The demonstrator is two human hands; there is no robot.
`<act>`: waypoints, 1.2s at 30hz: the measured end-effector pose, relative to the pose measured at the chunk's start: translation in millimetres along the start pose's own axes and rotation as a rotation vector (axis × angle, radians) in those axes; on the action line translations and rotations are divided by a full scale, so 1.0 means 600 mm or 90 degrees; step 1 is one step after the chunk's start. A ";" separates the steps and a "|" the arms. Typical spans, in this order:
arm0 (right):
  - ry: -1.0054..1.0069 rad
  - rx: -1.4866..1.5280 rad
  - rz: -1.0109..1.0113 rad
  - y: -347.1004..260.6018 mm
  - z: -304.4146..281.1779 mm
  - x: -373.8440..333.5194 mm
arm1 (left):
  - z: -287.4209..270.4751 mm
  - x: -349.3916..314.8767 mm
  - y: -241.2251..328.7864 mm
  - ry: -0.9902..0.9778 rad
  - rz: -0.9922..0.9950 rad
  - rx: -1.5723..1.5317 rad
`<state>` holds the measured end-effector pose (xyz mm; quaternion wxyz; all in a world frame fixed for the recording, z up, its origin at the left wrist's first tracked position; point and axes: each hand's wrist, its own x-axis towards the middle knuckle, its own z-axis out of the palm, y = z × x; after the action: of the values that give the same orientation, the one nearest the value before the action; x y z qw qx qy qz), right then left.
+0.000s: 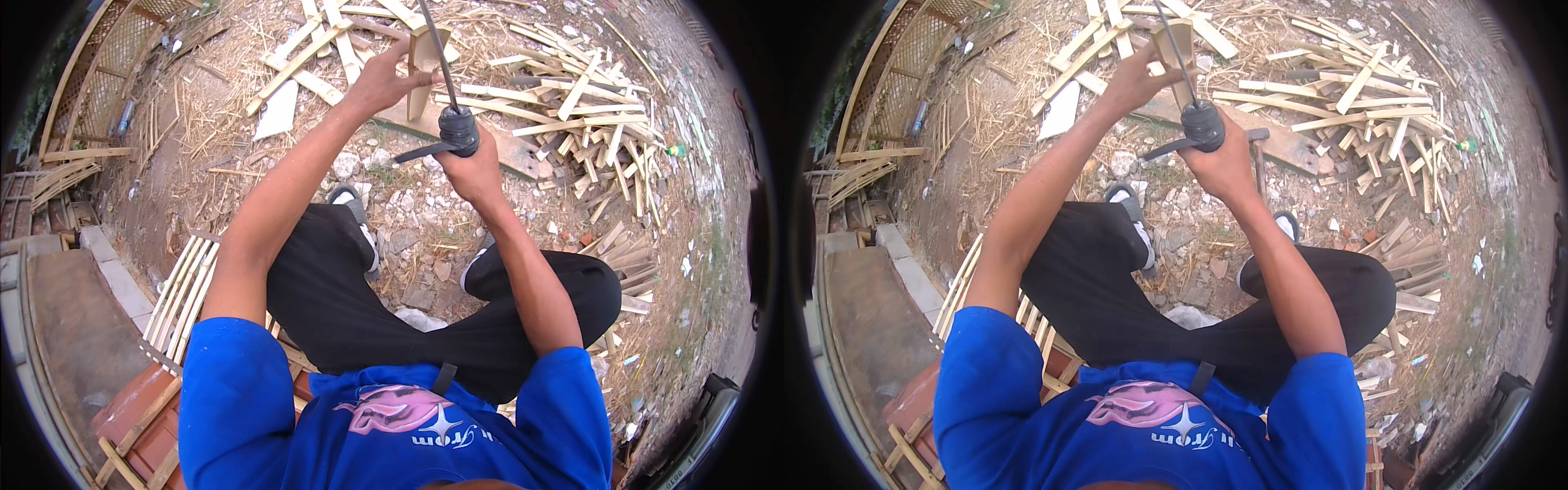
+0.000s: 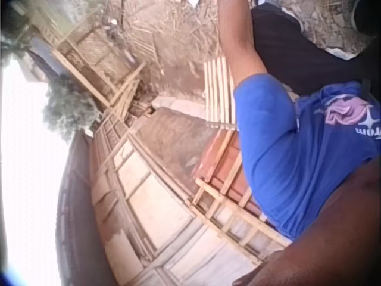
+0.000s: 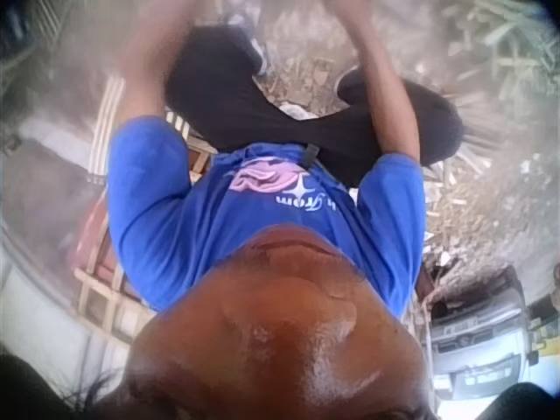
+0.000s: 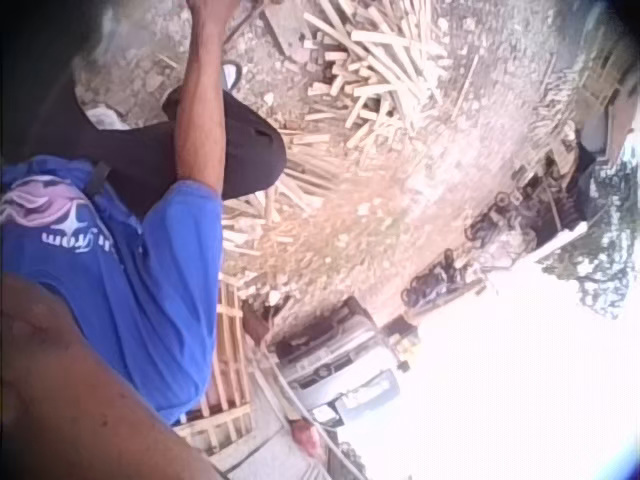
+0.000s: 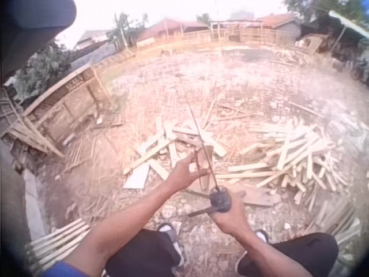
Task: The person splits thin wooden slats by placing a blade into the end of a wood piece and striking the back of the blade with a hammer.
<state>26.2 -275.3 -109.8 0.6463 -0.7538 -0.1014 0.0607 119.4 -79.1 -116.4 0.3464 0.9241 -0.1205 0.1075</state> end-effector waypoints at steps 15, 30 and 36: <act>-0.013 0.024 0.031 -0.010 0.010 -0.011 | 0.005 0.013 -0.017 0.057 -0.011 -0.241; 0.014 0.115 0.107 -0.005 0.002 -0.010 | -0.007 0.004 -0.024 -0.015 0.003 -0.034; 0.014 0.129 0.238 -0.029 -0.011 -0.005 | -0.010 -0.004 0.001 0.026 -0.009 -0.125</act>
<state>23.3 -279.9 -91.9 0.6972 -0.6915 0.0536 0.1813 116.5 -74.9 -112.1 0.4388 0.8840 -0.1169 0.1114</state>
